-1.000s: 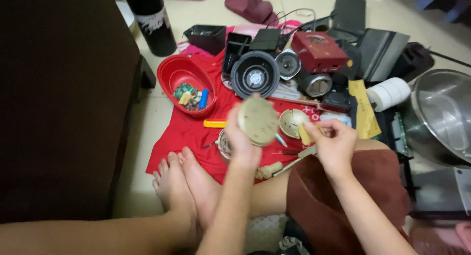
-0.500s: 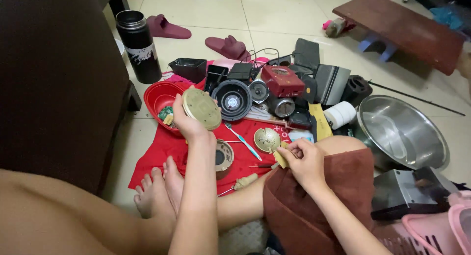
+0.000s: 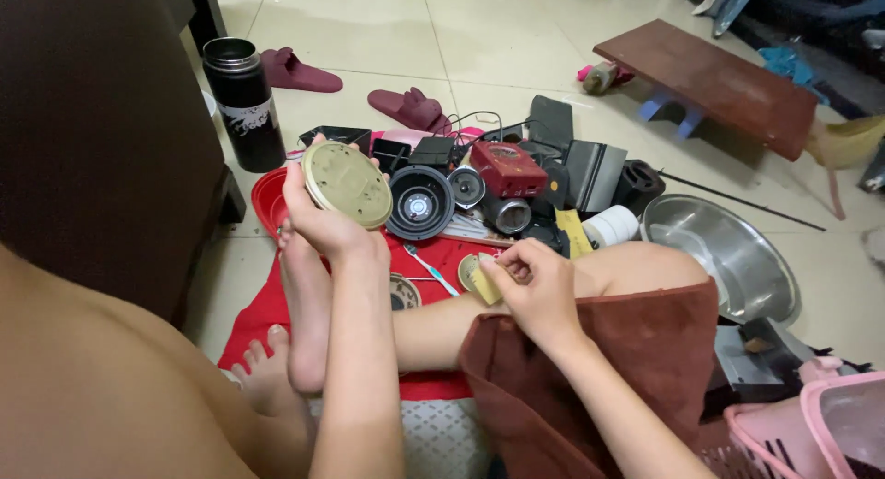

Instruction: The person sits on the floor and cleans a circular speaker component using a small yellow sponge. They wipe the surface of the component, turn it over to clean the other side, and continue scrubbing with the sponge. The person also briefly handles a toothbrush and a screwdriver lying nearby.

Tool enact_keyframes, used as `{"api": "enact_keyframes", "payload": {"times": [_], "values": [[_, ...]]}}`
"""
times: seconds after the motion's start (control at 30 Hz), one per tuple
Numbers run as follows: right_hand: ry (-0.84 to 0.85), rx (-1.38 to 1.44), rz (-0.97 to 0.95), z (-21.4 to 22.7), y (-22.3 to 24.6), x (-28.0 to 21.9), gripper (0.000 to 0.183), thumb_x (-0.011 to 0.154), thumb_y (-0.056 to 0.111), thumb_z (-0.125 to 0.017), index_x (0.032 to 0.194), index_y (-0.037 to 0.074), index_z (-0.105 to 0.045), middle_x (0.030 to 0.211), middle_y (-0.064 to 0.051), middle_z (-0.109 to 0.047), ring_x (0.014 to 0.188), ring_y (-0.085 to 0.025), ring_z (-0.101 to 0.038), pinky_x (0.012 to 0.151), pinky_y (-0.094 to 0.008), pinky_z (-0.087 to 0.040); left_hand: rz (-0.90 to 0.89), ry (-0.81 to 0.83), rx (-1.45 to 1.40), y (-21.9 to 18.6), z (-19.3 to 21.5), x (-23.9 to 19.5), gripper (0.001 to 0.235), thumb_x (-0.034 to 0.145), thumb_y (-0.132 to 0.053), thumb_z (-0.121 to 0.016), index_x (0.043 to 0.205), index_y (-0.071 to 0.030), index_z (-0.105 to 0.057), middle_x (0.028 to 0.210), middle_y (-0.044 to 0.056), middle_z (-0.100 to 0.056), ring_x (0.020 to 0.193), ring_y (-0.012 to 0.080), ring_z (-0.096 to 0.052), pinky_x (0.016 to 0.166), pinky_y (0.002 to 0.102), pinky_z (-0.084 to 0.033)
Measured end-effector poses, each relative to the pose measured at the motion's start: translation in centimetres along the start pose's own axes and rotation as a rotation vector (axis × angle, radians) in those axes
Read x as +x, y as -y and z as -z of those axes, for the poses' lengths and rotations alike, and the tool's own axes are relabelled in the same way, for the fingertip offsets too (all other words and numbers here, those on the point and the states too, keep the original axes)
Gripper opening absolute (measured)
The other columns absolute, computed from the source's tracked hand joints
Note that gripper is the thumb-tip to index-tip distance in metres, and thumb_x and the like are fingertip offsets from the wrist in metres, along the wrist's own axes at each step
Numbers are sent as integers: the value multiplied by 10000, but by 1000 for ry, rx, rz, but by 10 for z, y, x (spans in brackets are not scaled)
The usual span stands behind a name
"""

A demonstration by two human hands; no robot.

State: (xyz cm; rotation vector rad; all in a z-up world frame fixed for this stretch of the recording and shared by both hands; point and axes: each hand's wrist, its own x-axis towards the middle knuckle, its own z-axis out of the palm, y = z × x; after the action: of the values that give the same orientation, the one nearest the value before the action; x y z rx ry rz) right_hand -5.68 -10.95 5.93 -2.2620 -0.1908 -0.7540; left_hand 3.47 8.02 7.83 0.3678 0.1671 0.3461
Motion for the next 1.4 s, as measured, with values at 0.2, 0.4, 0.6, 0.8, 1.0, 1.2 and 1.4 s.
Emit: {"api": "enact_keyframes", "payload": {"times": [0.2,0.4,0.6,0.8,1.0,1.2,1.4], "values": [[-23,-5,89,6,-1,4,164,663,226,-766,616,133,-640,515,-3,-559,473,-125,-535,470,-211,-445,-32,12,8,7,13,6,646,751,-567,-410,1261,-175,-474,1131,191,-539,903,348,-565,746,452,-478],[-79,-28,115,9,-11,-4,173,671,211,-761,618,122,-623,512,-21,-537,491,-145,-541,494,-234,-450,-14,-34,3,18,23,11,610,756,-557,-408,1225,-179,-503,1143,174,-546,912,358,-557,777,499,-458],[-147,7,101,10,-14,-2,173,689,166,-755,623,101,-609,531,-36,-548,515,-142,-545,496,-242,-443,-83,-137,-106,10,14,8,524,778,-455,-489,1192,-139,-543,1118,150,-568,892,334,-572,717,480,-483],[-169,51,-165,24,-33,-7,152,721,178,-731,652,91,-627,509,-14,-540,508,-95,-478,535,-233,-427,-86,-126,-4,-1,45,31,618,715,-594,-449,1171,-185,-533,1053,165,-563,848,322,-563,685,434,-492],[-166,-26,-254,27,-61,-17,149,740,185,-721,687,79,-630,513,-34,-532,512,-100,-485,540,-247,-420,-56,-153,-65,-6,35,24,598,697,-580,-472,1137,-185,-556,1018,174,-585,817,341,-570,649,446,-492],[-135,-47,-318,24,-67,-29,123,728,167,-723,681,95,-636,497,-26,-540,487,-104,-474,517,-241,-419,0,-138,-57,2,36,20,619,695,-575,-474,1164,-179,-546,1032,186,-588,817,364,-585,695,482,-487],[-123,115,-375,16,-73,-25,113,747,147,-715,706,79,-634,509,-6,-537,507,-74,-449,532,-226,-422,97,-41,5,14,24,0,578,741,-525,-448,1158,-133,-529,975,190,-557,802,328,-559,703,431,-480]]}}
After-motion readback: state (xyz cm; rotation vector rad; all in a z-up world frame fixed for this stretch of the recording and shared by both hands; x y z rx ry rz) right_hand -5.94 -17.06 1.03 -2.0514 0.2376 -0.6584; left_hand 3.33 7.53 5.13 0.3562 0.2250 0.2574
